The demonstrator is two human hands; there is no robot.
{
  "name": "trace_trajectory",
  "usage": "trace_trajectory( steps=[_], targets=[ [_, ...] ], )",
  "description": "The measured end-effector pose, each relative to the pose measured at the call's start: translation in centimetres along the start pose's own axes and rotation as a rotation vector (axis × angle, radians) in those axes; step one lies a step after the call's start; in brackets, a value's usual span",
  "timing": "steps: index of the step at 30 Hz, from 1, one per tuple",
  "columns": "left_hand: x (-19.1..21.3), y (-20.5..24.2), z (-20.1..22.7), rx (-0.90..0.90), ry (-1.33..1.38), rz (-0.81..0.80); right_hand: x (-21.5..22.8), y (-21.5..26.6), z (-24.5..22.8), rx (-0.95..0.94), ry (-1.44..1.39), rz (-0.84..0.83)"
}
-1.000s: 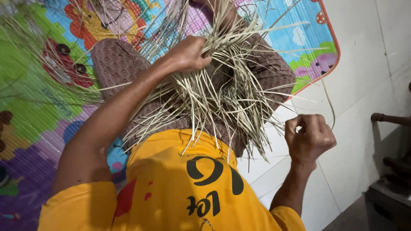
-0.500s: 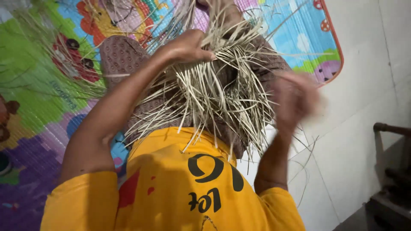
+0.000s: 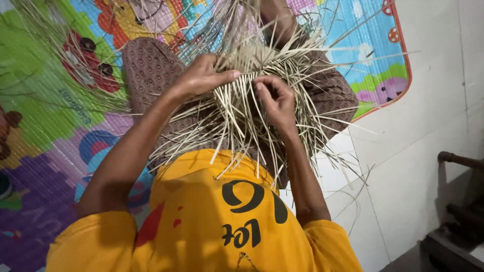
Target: Weaving dried straw or grass fibers together to create a basket
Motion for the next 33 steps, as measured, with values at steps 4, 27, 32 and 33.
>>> trace_trajectory(
  steps=[4, 27, 32, 33],
  targets=[
    [0.5, -0.7, -2.3, 0.171, 0.019, 0.048, -0.3, 0.7, -0.5, -0.015, 0.266, -0.128],
    [1.2, -1.2, -5.1, 0.385, -0.121, 0.054, -1.0, 0.9, -2.1, -0.495, -0.507, -0.242],
    [1.0, -0.8, -3.7, 0.414, -0.140, 0.037, -2.9, 1.6, 0.0, -0.610, -0.102, -0.271],
    [1.0, -1.0, -4.0, 0.414, -0.139, 0.038, -3.1, 1.1, -0.7, -0.610, -0.101, -0.273]
  ],
)
Point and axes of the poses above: each hand's wrist, its own y-axis away from the middle knuckle, its own x-axis out of the back of the hand, z = x × y, the point moved 9 cm from there along -y, towards the middle knuckle, and after that the axes turned 11 degrees about -z, right-handed, at the moved point
